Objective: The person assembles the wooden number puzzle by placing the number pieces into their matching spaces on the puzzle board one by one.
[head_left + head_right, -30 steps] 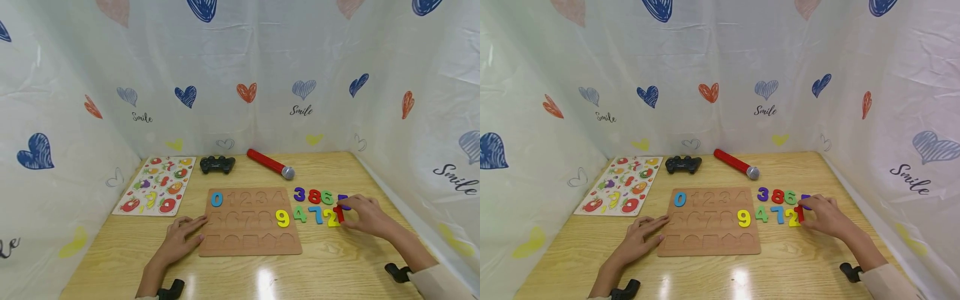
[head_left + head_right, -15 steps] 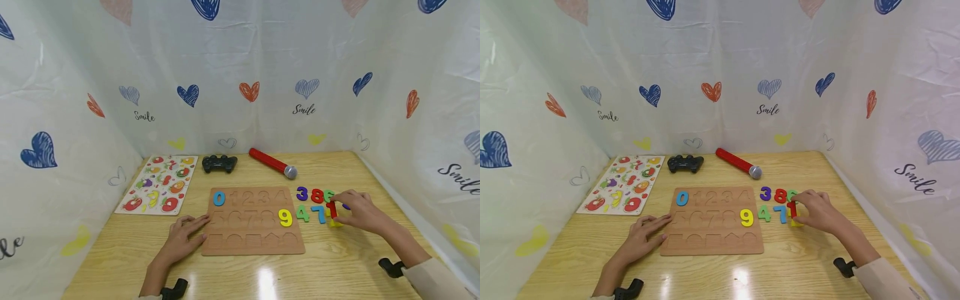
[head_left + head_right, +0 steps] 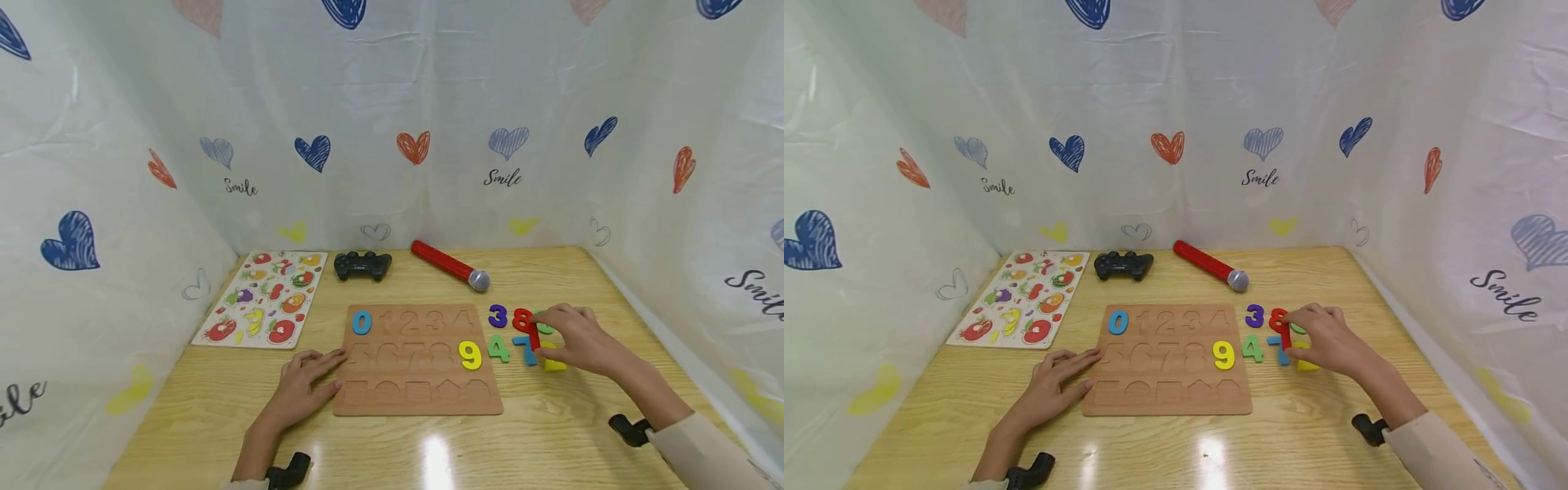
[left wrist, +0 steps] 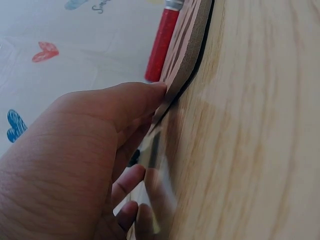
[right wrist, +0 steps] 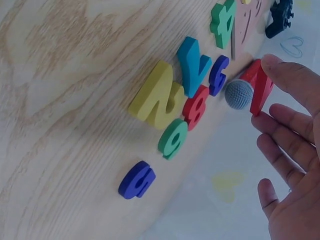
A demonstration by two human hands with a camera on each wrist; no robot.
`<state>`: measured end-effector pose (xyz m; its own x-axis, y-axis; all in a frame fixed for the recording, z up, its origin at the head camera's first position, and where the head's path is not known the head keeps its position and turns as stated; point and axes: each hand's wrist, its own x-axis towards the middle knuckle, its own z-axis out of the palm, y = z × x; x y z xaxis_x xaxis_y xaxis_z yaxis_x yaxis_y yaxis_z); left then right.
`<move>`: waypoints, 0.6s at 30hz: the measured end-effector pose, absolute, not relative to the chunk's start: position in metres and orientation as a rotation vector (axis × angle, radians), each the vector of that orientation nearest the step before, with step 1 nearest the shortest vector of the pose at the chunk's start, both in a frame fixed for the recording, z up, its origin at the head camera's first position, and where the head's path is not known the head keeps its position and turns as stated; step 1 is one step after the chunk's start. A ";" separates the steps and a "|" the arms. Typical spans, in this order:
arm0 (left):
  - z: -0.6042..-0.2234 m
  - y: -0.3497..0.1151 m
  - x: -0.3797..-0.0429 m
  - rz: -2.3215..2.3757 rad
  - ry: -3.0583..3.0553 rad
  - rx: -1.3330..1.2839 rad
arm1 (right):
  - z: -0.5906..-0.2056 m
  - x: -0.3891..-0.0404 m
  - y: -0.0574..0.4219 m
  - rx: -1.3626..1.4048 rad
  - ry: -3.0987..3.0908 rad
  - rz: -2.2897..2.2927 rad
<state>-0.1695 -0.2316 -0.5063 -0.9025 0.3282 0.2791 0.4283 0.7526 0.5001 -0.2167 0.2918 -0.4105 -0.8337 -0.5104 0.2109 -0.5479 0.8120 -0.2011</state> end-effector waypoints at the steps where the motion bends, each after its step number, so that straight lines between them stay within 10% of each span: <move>1: -0.506 -0.232 -0.170 -0.858 -2.778 -0.602 | -0.410 -0.217 0.290 0.834 -2.853 0.383; 18: -0.508 -0.232 -0.170 -0.890 -2.798 -0.574 | -0.404 -0.226 0.266 0.893 -2.843 0.375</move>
